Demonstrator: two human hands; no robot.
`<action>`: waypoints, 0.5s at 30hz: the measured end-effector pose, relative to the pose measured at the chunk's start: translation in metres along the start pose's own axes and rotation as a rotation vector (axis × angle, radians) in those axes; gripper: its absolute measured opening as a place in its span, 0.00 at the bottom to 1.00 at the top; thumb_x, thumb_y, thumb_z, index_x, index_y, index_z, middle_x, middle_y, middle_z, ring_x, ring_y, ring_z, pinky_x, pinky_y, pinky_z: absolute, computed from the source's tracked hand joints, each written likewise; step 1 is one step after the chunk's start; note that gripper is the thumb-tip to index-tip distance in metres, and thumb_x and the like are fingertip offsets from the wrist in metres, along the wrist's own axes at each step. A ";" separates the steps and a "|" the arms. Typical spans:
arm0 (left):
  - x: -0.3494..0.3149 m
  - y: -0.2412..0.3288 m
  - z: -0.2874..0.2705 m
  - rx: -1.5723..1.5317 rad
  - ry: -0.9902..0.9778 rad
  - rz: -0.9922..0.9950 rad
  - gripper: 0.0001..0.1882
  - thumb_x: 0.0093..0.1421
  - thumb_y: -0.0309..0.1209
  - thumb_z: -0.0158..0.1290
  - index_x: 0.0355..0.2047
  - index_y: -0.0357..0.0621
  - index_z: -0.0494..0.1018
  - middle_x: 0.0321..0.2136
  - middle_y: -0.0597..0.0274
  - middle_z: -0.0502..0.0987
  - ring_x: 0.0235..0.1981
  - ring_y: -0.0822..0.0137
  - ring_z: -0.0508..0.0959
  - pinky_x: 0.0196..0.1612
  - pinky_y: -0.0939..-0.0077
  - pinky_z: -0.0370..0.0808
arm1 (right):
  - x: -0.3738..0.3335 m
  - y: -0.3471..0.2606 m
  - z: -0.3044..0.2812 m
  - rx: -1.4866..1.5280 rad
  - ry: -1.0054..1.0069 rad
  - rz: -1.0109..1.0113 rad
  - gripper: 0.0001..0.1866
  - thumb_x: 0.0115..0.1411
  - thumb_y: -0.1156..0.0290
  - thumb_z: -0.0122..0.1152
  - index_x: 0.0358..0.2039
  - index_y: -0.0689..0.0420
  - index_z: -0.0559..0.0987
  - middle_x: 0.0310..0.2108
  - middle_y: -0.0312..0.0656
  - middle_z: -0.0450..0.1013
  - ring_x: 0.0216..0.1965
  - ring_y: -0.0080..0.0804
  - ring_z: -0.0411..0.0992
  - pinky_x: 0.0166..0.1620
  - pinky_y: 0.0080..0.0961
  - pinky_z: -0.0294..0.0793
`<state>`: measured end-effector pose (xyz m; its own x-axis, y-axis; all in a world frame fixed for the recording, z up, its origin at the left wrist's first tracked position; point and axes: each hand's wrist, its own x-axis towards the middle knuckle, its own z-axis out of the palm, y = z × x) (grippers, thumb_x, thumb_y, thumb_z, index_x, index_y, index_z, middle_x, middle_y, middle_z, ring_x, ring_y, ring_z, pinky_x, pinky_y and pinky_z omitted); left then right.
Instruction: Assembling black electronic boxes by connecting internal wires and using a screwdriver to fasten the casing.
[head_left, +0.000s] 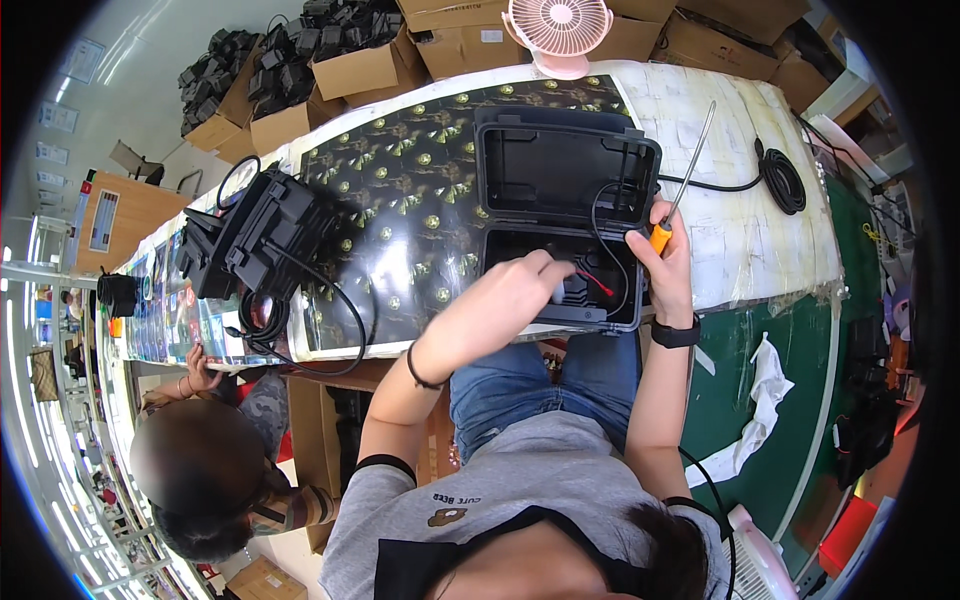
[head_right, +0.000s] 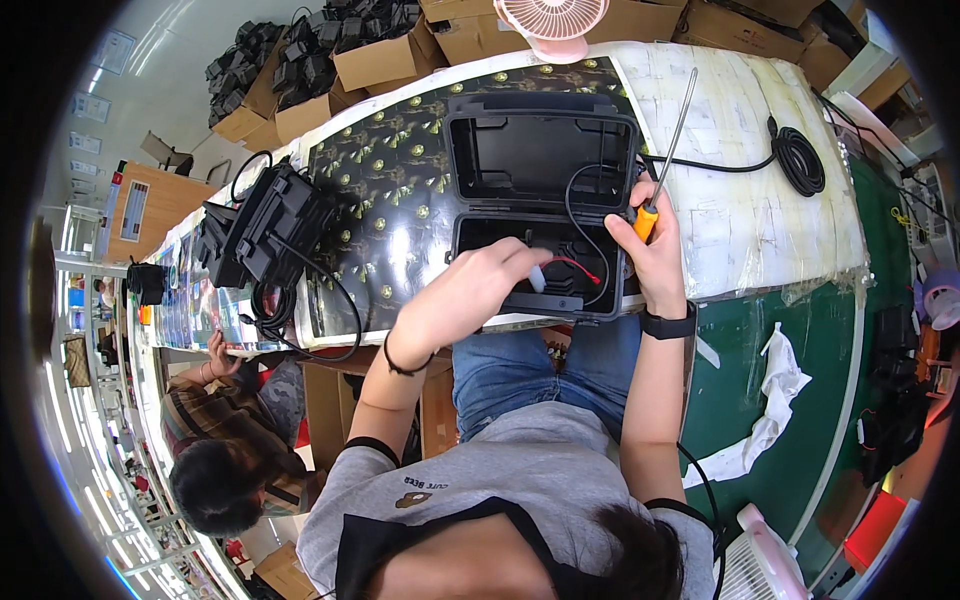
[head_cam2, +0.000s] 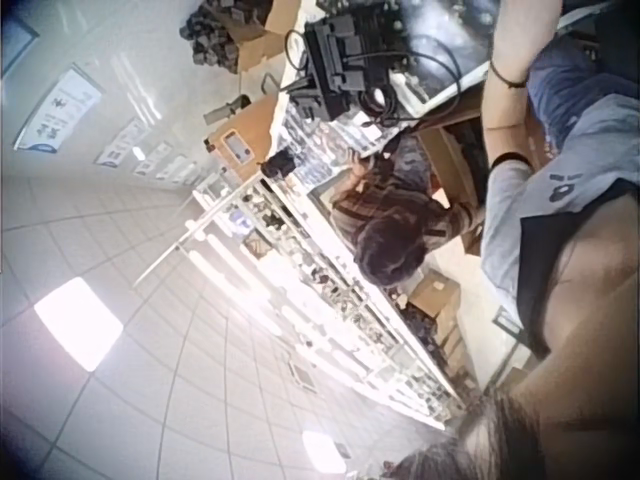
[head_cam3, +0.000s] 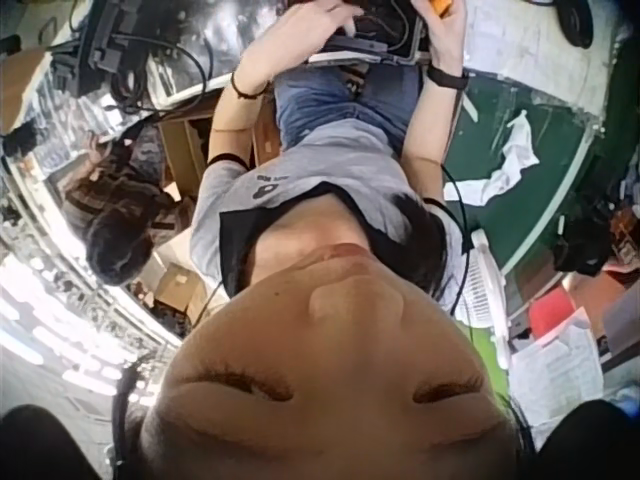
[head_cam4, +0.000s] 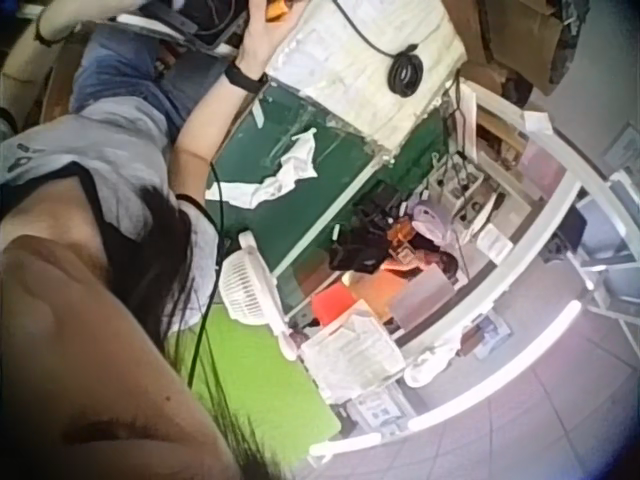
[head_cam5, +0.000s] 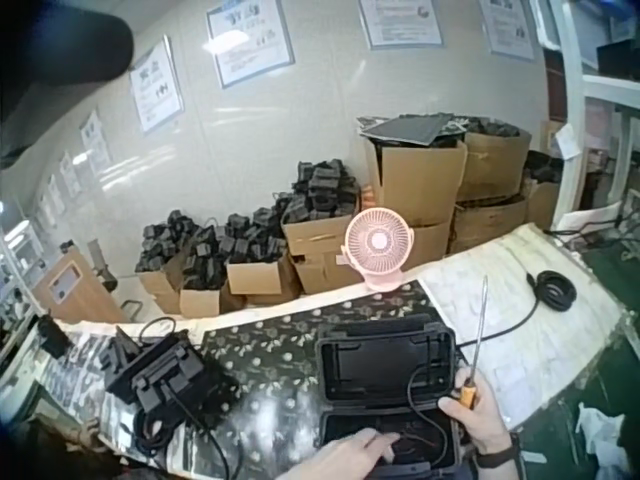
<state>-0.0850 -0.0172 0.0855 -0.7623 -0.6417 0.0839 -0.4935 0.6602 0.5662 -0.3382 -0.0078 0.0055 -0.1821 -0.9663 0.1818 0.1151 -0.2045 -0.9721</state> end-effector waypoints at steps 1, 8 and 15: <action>0.007 -0.007 -0.001 -0.060 -0.053 -0.042 0.15 0.58 0.20 0.52 0.46 0.34 0.77 0.40 0.50 0.81 0.40 0.47 0.82 0.43 0.60 0.80 | 0.001 0.000 0.001 0.000 0.002 -0.018 0.18 0.57 0.78 0.70 0.41 0.52 0.69 0.41 0.31 0.61 0.42 0.19 0.59 0.49 0.17 0.59; 0.017 -0.013 0.010 0.472 0.051 -0.157 0.07 0.57 0.34 0.61 0.30 0.44 0.82 0.29 0.59 0.81 0.32 0.57 0.83 0.33 0.63 0.78 | 0.002 0.002 0.002 0.013 0.013 -0.071 0.19 0.57 0.79 0.71 0.37 0.50 0.67 0.37 0.29 0.60 0.37 0.16 0.59 0.43 0.15 0.60; -0.003 0.014 0.016 0.290 0.472 0.121 0.16 0.56 0.39 0.62 0.41 0.46 0.79 0.42 0.65 0.80 0.48 0.63 0.79 0.48 0.66 0.78 | 0.003 -0.001 -0.003 -0.045 0.000 -0.047 0.19 0.56 0.81 0.72 0.32 0.50 0.67 0.31 0.27 0.60 0.31 0.14 0.59 0.36 0.13 0.60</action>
<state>-0.0960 0.0006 0.0804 -0.5834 -0.6158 0.5296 -0.5601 0.7772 0.2867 -0.3421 -0.0095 0.0066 -0.1862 -0.9559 0.2270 0.0627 -0.2421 -0.9682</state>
